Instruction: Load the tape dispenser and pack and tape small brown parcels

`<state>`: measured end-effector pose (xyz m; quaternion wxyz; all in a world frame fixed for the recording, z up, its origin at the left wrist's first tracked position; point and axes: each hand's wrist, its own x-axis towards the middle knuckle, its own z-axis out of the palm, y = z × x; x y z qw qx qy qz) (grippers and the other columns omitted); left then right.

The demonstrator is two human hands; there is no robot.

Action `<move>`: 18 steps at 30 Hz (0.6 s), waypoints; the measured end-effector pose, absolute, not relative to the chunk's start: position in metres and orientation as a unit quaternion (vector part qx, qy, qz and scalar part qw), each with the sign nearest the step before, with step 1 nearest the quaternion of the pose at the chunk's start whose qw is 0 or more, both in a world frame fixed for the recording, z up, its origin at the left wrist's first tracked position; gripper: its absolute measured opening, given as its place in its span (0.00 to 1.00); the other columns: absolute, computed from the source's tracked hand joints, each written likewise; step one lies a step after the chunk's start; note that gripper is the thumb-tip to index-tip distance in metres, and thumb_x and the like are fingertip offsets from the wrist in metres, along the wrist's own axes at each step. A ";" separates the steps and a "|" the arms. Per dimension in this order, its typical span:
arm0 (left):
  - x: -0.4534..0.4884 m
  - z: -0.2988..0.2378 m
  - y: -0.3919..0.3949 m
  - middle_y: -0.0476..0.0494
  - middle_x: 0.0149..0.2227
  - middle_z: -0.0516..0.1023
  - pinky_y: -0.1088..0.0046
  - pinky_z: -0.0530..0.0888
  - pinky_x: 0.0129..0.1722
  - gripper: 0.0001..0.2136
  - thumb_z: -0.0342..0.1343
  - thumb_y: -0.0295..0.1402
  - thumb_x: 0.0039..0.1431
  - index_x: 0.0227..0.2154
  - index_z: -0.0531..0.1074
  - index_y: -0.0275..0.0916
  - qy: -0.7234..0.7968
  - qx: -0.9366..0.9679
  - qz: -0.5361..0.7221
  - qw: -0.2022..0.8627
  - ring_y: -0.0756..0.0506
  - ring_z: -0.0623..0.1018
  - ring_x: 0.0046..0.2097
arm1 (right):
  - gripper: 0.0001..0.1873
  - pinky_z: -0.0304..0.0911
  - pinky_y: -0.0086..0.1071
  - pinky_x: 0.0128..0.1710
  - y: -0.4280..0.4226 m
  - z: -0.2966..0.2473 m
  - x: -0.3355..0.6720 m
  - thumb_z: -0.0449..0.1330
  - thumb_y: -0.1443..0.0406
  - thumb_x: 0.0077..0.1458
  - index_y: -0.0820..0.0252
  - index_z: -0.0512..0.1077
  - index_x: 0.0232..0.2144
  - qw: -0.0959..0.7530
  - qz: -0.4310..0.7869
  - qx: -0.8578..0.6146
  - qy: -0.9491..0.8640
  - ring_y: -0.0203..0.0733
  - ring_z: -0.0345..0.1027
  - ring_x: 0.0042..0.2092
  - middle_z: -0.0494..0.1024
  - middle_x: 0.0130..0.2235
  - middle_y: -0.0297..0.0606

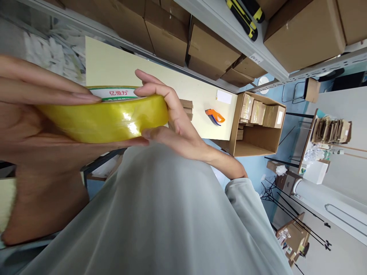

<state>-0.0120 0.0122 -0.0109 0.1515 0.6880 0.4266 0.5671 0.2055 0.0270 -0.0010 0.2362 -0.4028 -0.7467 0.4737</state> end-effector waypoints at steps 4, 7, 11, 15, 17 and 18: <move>-0.014 -0.008 0.011 0.46 0.44 0.86 0.59 0.78 0.35 0.30 0.80 0.62 0.53 0.52 0.85 0.51 0.448 0.687 0.537 0.196 0.39 0.85 0.41 | 0.40 0.65 0.57 0.79 0.025 0.010 0.208 0.78 0.64 0.51 0.46 0.72 0.63 0.232 0.451 -0.408 -0.759 0.58 0.49 0.86 0.73 0.76 0.42; -0.013 -0.005 0.007 0.46 0.44 0.85 0.59 0.76 0.35 0.27 0.80 0.59 0.56 0.53 0.85 0.52 0.445 0.678 0.550 0.197 0.40 0.84 0.41 | 0.40 0.64 0.56 0.80 0.023 0.012 0.209 0.77 0.62 0.53 0.45 0.70 0.65 0.228 0.443 -0.408 -0.765 0.57 0.48 0.86 0.68 0.80 0.40; -0.012 -0.006 0.006 0.45 0.45 0.86 0.56 0.76 0.38 0.28 0.81 0.59 0.55 0.53 0.86 0.52 0.449 0.656 0.564 0.223 0.38 0.84 0.42 | 0.44 0.67 0.54 0.78 0.023 0.009 0.209 0.73 0.65 0.51 0.42 0.65 0.68 0.279 0.459 -0.423 -0.730 0.55 0.56 0.84 0.62 0.83 0.38; -0.017 -0.012 0.011 0.46 0.45 0.88 0.55 0.78 0.37 0.33 0.84 0.59 0.48 0.54 0.86 0.54 0.418 0.676 0.559 0.235 0.37 0.85 0.41 | 0.44 0.68 0.58 0.77 0.023 0.009 0.211 0.74 0.62 0.50 0.39 0.67 0.67 0.243 0.461 -0.447 -0.727 0.57 0.53 0.85 0.64 0.82 0.32; -0.017 -0.015 0.014 0.46 0.44 0.87 0.55 0.78 0.37 0.33 0.85 0.57 0.47 0.54 0.86 0.52 0.412 0.681 0.560 0.232 0.37 0.86 0.41 | 0.41 0.68 0.55 0.78 0.022 0.008 0.214 0.72 0.61 0.52 0.37 0.66 0.66 0.266 0.477 -0.433 -0.717 0.53 0.55 0.84 0.64 0.82 0.31; -0.016 -0.016 0.015 0.46 0.44 0.87 0.55 0.78 0.37 0.33 0.85 0.56 0.48 0.55 0.85 0.52 0.412 0.681 0.561 0.226 0.37 0.86 0.41 | 0.40 0.68 0.53 0.78 0.022 0.008 0.215 0.71 0.61 0.53 0.36 0.65 0.66 0.279 0.484 -0.422 -0.714 0.51 0.57 0.83 0.63 0.82 0.30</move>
